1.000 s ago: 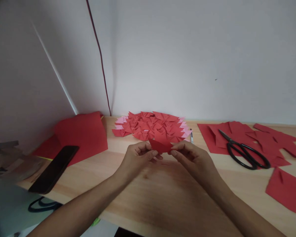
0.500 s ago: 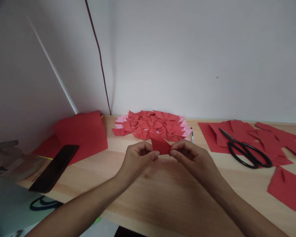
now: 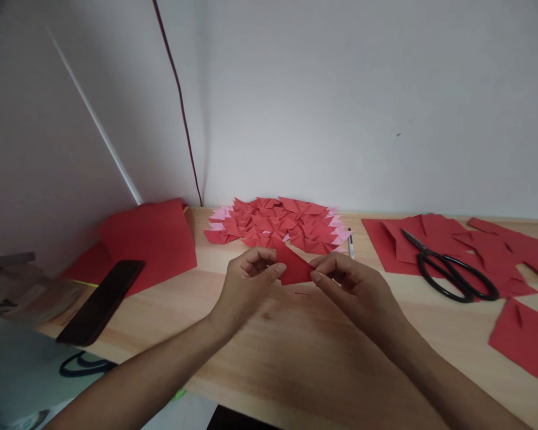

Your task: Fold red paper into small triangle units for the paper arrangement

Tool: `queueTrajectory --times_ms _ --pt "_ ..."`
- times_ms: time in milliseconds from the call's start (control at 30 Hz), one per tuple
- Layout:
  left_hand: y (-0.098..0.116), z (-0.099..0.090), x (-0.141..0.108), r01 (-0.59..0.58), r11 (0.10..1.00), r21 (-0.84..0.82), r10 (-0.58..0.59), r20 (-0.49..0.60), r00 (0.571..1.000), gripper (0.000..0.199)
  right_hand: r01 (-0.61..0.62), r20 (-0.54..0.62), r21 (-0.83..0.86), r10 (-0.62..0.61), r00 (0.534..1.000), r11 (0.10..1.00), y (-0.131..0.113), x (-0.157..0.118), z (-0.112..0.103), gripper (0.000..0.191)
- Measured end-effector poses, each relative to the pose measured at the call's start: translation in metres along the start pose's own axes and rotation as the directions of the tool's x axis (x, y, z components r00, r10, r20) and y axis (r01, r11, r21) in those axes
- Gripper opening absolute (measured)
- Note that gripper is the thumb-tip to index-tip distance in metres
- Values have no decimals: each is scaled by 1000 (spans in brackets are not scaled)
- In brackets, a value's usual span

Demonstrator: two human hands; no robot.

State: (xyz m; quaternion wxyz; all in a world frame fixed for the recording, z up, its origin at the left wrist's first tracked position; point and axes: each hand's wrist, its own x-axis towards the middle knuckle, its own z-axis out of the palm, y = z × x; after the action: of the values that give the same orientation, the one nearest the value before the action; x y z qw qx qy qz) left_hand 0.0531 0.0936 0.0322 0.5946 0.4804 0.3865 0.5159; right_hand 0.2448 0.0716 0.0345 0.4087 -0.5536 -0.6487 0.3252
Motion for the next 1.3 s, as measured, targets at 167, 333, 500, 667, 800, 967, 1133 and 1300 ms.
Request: queueTrajectory --times_ms 167,333,500,667,800,967,1133,1300 --pt "-1 0 0 -36 999 29 38 -43 998 16 -11 28 36 10 1000 999 2 0 1 26" --pt "-1 1 0 -64 998 13 65 -55 996 16 13 36 55 -15 999 998 0 -1 2 27" --pt "-1 2 -1 -78 997 -29 77 -39 996 18 51 47 59 -54 997 997 2 -2 2 24" --pt "-1 1 -2 -84 996 -33 83 -26 996 19 61 43 60 -64 997 996 2 -2 3 24" --pt "-1 1 -3 -113 993 21 114 -47 992 18 47 38 40 -48 998 998 3 -1 3 25" --pt "-1 3 -4 -138 990 31 140 -45 989 16 43 35 46 -44 998 998 5 -1 3 24" --pt "1 3 -5 -140 990 31 142 -59 988 17 53 15 19 -53 998 998 3 -1 4 24" --pt "0 3 -4 -156 986 65 160 -62 985 16 46 32 29 -47 998 999 5 0 6 25"
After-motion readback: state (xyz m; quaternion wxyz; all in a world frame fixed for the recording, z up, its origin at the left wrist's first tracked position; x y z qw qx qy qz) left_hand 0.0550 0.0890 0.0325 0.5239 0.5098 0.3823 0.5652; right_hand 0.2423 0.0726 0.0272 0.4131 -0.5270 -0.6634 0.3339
